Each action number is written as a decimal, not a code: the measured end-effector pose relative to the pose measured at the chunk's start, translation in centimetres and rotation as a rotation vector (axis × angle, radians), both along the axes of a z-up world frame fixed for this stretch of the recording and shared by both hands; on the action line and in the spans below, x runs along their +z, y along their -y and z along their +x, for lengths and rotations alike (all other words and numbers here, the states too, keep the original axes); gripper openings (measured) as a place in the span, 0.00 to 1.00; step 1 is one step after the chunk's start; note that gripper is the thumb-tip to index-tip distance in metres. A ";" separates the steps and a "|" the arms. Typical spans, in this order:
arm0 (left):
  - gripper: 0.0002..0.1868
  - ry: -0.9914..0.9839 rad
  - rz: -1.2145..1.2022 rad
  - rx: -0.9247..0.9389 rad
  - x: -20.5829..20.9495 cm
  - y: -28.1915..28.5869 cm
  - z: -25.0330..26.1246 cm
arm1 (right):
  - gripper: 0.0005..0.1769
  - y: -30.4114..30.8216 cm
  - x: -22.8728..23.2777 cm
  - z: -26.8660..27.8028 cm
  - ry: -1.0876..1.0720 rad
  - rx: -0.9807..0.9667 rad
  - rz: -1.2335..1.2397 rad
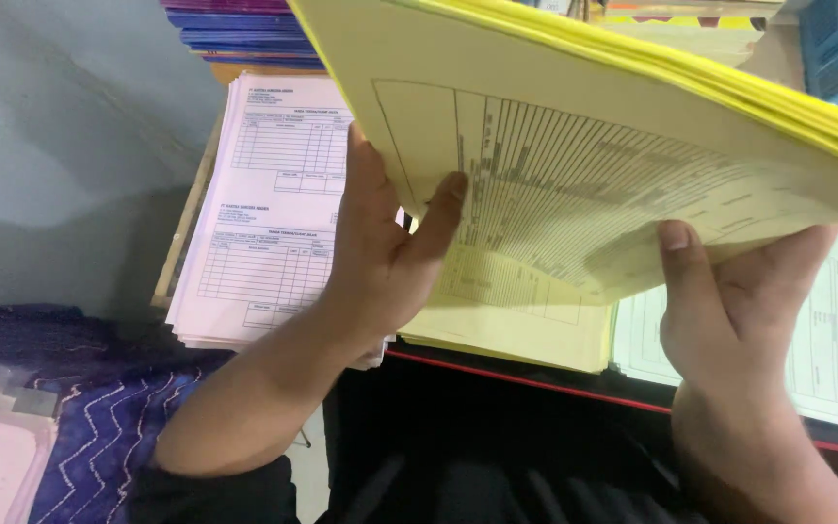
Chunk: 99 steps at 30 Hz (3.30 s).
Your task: Sorting and organizing stacks of colored forms on a desk
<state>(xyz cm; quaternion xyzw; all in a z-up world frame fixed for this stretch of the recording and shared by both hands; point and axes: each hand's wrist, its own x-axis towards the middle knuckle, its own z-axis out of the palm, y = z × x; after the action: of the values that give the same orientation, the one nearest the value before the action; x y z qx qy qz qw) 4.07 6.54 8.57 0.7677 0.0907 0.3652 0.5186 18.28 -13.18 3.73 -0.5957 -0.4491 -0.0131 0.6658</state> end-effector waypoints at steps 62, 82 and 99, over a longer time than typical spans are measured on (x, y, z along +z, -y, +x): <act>0.19 -0.748 0.337 0.567 -3.4 -7.0 -10.9 | 0.36 4.8 -3.0 0.0 -0.144 -0.243 -0.985; 0.26 -1.120 0.268 0.806 -5.8 -15.1 -13.6 | 0.20 7.7 -9.8 0.5 -0.186 -0.003 -0.493; 0.24 -1.387 0.094 0.468 0.5 -16.6 -9.5 | 0.22 7.9 -8.2 0.1 -0.172 -0.029 -0.500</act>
<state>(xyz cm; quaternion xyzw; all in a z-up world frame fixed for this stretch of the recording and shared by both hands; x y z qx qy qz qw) -5.41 23.16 9.06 0.8045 0.5437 -0.0999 0.2170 18.36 -21.04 -4.46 -0.7471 -0.3715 0.1395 0.5333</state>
